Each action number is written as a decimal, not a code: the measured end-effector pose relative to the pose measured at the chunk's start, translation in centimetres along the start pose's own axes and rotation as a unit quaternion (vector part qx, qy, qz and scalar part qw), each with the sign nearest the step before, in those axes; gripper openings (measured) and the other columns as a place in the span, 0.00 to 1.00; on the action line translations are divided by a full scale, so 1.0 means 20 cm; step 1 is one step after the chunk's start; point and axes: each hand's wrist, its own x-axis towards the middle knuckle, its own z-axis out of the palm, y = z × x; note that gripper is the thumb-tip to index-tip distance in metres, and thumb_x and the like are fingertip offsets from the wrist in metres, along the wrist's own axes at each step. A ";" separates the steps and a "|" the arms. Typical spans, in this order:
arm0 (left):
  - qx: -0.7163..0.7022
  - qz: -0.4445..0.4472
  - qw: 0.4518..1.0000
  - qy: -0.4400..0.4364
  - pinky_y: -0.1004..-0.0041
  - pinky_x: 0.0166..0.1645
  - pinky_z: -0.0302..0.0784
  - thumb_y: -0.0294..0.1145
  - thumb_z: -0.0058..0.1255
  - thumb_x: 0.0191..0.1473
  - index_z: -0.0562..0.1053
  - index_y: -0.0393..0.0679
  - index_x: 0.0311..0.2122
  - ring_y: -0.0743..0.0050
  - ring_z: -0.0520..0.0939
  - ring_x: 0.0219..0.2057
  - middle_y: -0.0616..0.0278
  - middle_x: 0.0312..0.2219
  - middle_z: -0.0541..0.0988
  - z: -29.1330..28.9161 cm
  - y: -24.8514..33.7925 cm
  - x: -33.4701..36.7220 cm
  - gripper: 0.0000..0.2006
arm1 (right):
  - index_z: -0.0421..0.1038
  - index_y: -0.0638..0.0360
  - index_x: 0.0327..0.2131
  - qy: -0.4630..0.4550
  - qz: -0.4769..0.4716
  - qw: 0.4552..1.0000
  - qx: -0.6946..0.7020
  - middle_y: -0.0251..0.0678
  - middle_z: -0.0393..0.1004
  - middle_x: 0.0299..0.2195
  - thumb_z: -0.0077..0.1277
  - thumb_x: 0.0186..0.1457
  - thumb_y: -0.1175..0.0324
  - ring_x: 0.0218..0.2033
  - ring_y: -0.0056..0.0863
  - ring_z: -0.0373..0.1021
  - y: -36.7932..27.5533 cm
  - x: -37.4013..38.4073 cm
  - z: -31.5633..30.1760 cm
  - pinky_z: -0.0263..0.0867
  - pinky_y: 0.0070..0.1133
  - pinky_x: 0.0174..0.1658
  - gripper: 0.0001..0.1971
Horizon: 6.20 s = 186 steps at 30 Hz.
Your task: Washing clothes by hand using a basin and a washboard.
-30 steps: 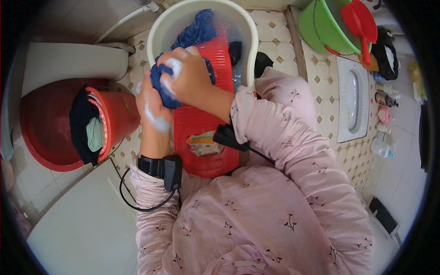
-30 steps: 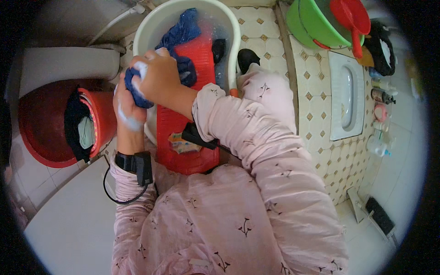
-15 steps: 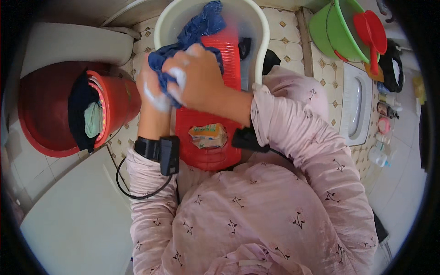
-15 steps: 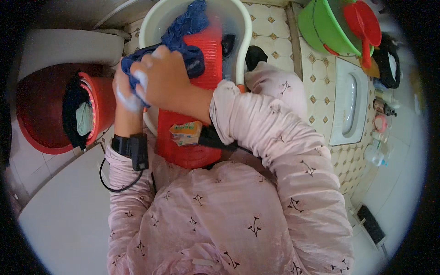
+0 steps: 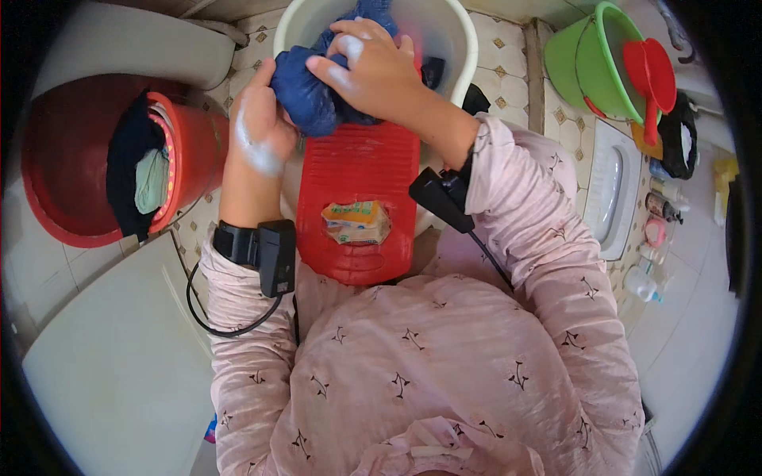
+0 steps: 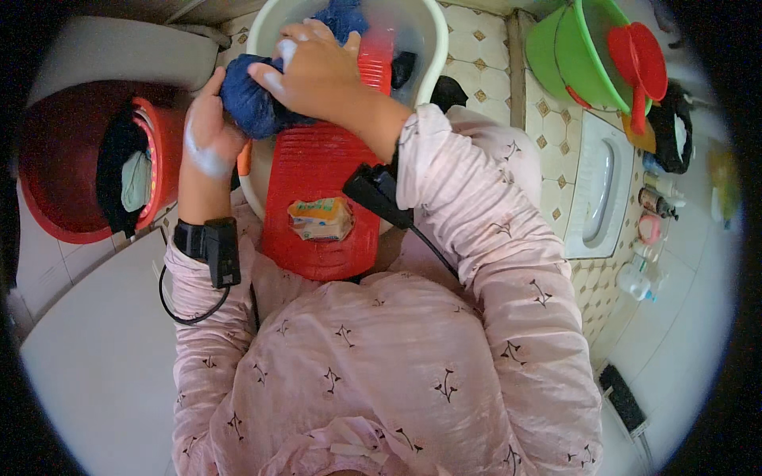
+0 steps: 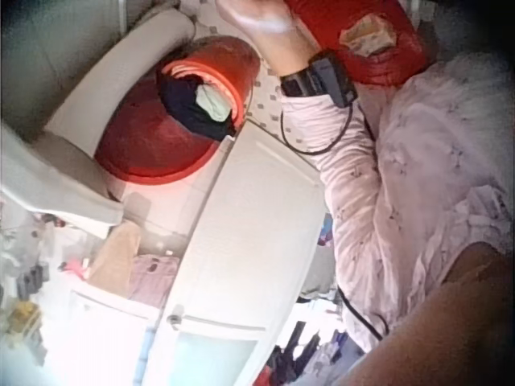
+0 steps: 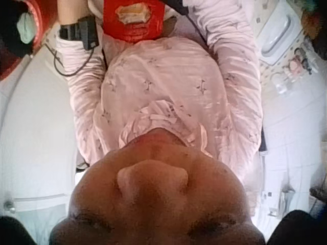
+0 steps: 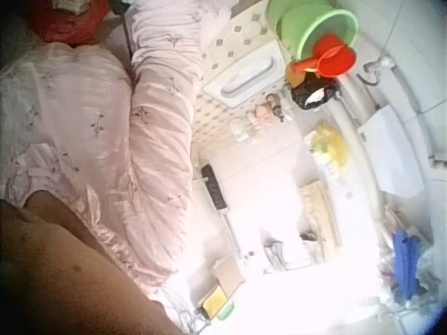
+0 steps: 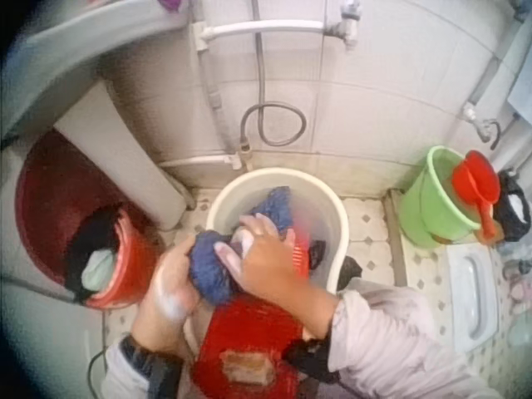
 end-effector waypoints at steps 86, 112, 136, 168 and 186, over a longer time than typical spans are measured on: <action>-0.085 0.010 0.984 0.157 0.75 0.25 0.67 0.31 0.46 0.49 0.68 0.44 0.28 0.80 0.68 0.19 0.70 0.17 0.67 0.20 -0.29 -0.21 0.04 | 0.66 0.61 0.31 0.029 0.123 0.975 0.181 0.51 0.71 0.26 0.46 0.42 0.70 0.29 0.51 0.68 -0.01 -0.15 0.02 0.65 0.33 0.33 0.10; -0.051 0.146 0.983 0.098 0.80 0.24 0.63 0.26 0.48 0.45 0.65 0.43 0.36 0.82 0.66 0.20 0.72 0.20 0.66 0.18 -0.24 -0.20 0.10 | 0.66 0.61 0.27 0.077 0.046 0.975 0.201 0.46 0.69 0.27 0.46 0.37 0.72 0.31 0.48 0.66 -0.03 -0.08 -0.03 0.63 0.31 0.37 0.08; 0.057 0.053 0.997 0.018 0.70 0.48 0.68 0.11 0.38 0.41 0.53 0.45 0.56 0.67 0.71 0.42 0.56 0.44 0.67 -0.03 -0.15 -0.23 0.34 | 0.68 0.63 0.33 -0.099 0.348 0.847 0.391 0.34 0.70 0.26 0.50 0.49 0.69 0.29 0.21 0.66 0.30 0.18 -0.47 0.63 0.17 0.35 0.09; 0.186 0.118 0.975 -0.002 0.85 0.31 0.68 0.18 0.47 0.47 0.60 0.41 0.50 0.84 0.72 0.27 0.67 0.35 0.72 -0.12 0.11 -0.26 0.23 | 0.66 0.56 0.29 -0.033 0.407 0.690 0.598 0.26 0.68 0.25 0.44 0.52 0.72 0.25 0.17 0.62 0.20 0.14 -0.14 0.58 0.16 0.31 0.01; -0.262 0.039 0.959 -0.098 0.54 0.52 0.65 0.31 0.44 0.51 0.67 0.39 0.45 0.55 0.74 0.44 0.53 0.43 0.73 -0.23 -0.16 0.00 0.16 | 0.64 0.60 0.27 -0.196 0.253 0.449 0.834 0.35 0.67 0.31 0.40 0.40 0.73 0.36 0.32 0.64 0.03 0.15 -0.47 0.57 0.33 0.50 0.07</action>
